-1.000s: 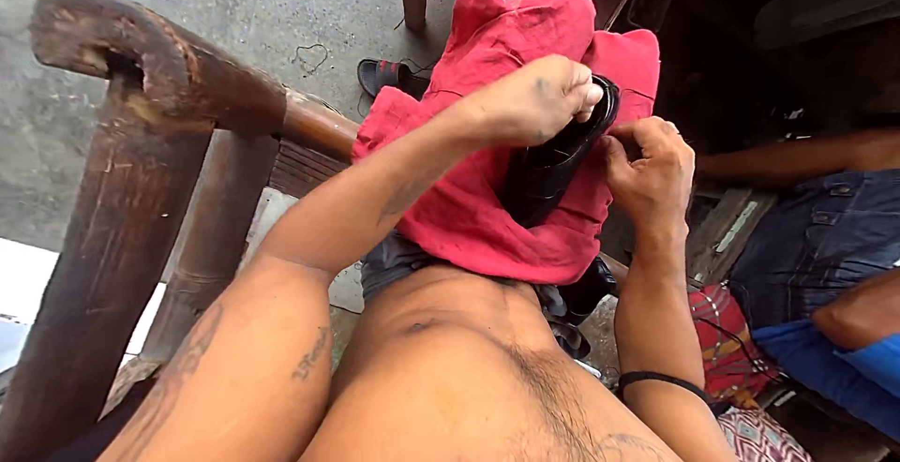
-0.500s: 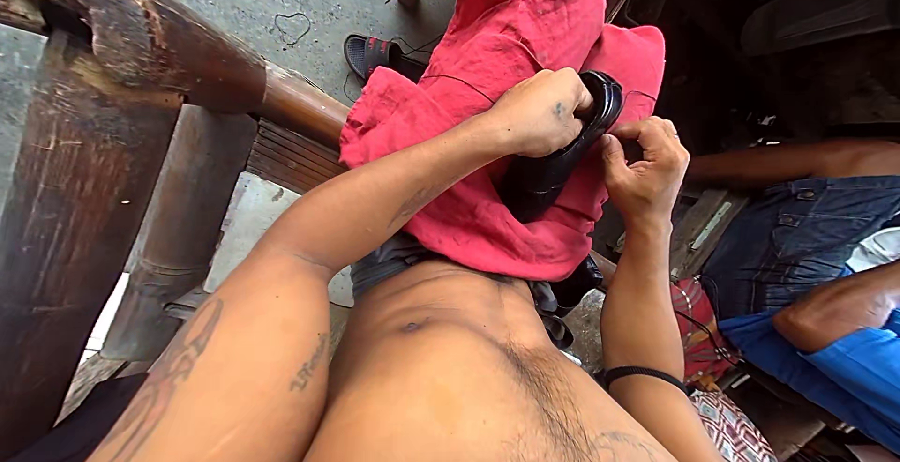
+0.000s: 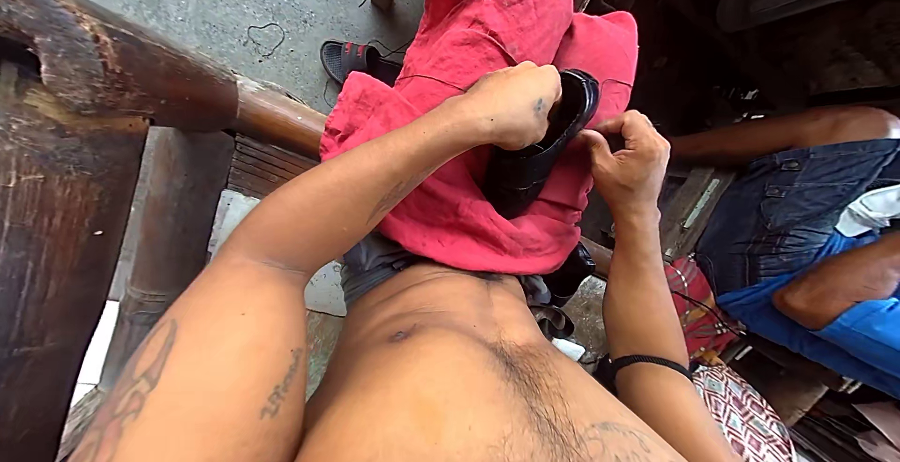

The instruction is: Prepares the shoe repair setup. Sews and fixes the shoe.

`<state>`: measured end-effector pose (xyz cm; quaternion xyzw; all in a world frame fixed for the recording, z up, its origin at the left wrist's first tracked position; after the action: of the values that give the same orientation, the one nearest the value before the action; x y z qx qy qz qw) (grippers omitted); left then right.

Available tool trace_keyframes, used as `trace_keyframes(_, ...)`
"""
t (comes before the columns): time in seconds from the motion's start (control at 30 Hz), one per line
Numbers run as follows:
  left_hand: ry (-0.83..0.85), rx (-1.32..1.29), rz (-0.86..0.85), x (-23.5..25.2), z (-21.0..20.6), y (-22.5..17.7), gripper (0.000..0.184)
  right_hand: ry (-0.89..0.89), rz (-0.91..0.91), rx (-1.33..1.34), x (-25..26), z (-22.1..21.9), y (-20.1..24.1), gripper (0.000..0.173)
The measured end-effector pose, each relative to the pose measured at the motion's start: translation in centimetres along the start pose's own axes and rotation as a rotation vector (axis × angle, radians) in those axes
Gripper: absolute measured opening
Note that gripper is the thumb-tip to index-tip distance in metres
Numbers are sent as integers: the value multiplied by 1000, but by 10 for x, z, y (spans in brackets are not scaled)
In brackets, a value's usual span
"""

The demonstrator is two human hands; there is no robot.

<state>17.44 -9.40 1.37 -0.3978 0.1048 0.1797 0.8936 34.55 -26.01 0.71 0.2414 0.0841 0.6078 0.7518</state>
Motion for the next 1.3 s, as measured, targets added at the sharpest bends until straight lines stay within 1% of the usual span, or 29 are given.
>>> trace_keyframes(0.07,-27,-15,-4,2,-2,0,17,-39,-124,-129,2,1,-4,51)
trace_keyframes(0.13,-104,-38,-20,-1,-6,-1,19,-17,-319,-204,-3,9,-18,65)
trace_keyframes(0.2,-210,-35,-72,-6,-12,3,22,11,-517,-212,-22,20,-44,71)
trace_keyframes(0.27,-298,36,-161,-11,-18,6,26,23,-603,-181,-53,22,-66,73)
trace_keyframes(0.3,-339,98,-207,-12,-21,6,27,46,-600,-152,-68,20,-69,71)
trace_keyframes(0.37,-401,229,-253,-13,-22,9,27,139,-513,-20,-85,12,-62,64)
trace_keyframes(0.4,-392,282,-253,-15,-22,11,26,163,-472,68,-93,7,-58,64)
trace_keyframes(0.47,-314,345,-222,-19,-14,14,24,174,-421,255,-97,1,-55,68)
trace_keyframes(0.5,-273,353,-214,-21,-12,16,23,158,-399,361,-98,1,-53,66)
trace_keyframes(0.57,-251,351,-213,-21,-12,21,24,95,-354,526,-93,3,-44,54)
trace_keyframes(0.6,-235,347,-203,-21,-13,22,24,43,-329,545,-89,4,-35,46)
trace_keyframes(0.67,-213,340,-186,-19,-12,23,24,-77,-254,468,-71,3,-16,24)
trace_keyframes(0.7,-205,338,-181,-18,-12,23,24,-156,-212,401,-57,-1,-7,21)
trace_keyframes(0.73,-199,337,-177,-17,-13,22,24,-201,-184,305,-43,-6,1,21)
trace_keyframes(0.77,-194,342,-172,-16,-12,22,25,-200,-170,219,-29,-11,8,23)
trace_keyframes(0.8,-188,348,-166,-16,-13,22,25,-159,-172,162,-19,-15,14,23)
trace_keyframes(0.83,-186,351,-160,-17,-13,21,26,-116,-185,162,-12,-16,18,19)
trace_keyframes(0.87,-187,353,-151,-18,-13,21,26,-93,-210,225,-7,-14,20,17)
trace_keyframes(0.9,-194,358,-142,-17,-12,21,26,-90,-254,356,-2,-8,18,16)
trace_keyframes(0.93,-198,360,-127,-18,-11,21,26,-94,-296,562,1,0,15,15)
trace_keyframes(0.97,-198,362,-112,-20,-12,20,26,-89,-329,822,2,7,11,12)
trace_keyframes(1.0,-199,365,-102,-20,-12,19,25,-54,-345,1068,1,15,6,13)
trace_keyframes(1.03,-196,367,-94,-19,-11,19,24,6,-328,1226,0,22,1,14)
trace_keyframes(1.07,-200,367,-95,-18,-11,20,24,69,-297,1265,-1,28,-5,13)
trace_keyframes(1.1,-203,366,-98,-18,-12,20,23,112,-264,1176,-1,34,-11,16)
trace_keyframes(1.13,-201,364,-100,-18,-12,21,23,106,-246,968,1,39,-15,21)
trace_keyframes(1.2,-186,366,-96,-16,-12,20,23,61,-293,407,10,39,-14,27)
trace_keyframes(1.23,-171,369,-88,-16,-12,19,24,37,-316,212,15,33,-9,27)
trace_keyframes(1.3,-144,375,-74,-14,-10,17,23,3,-288,-27,27,15,6,28)
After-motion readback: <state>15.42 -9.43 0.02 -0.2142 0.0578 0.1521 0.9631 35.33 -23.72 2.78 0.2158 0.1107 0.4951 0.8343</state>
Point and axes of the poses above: each hand's wrist, its own x-axis towards the middle knuckle, its own z-axis out of the back of the hand, y = z × x, the point moved 1 cm from there along x, towards the middle knuckle, and after that the axes turned 7 degrees about x, right-handed, at the moved point
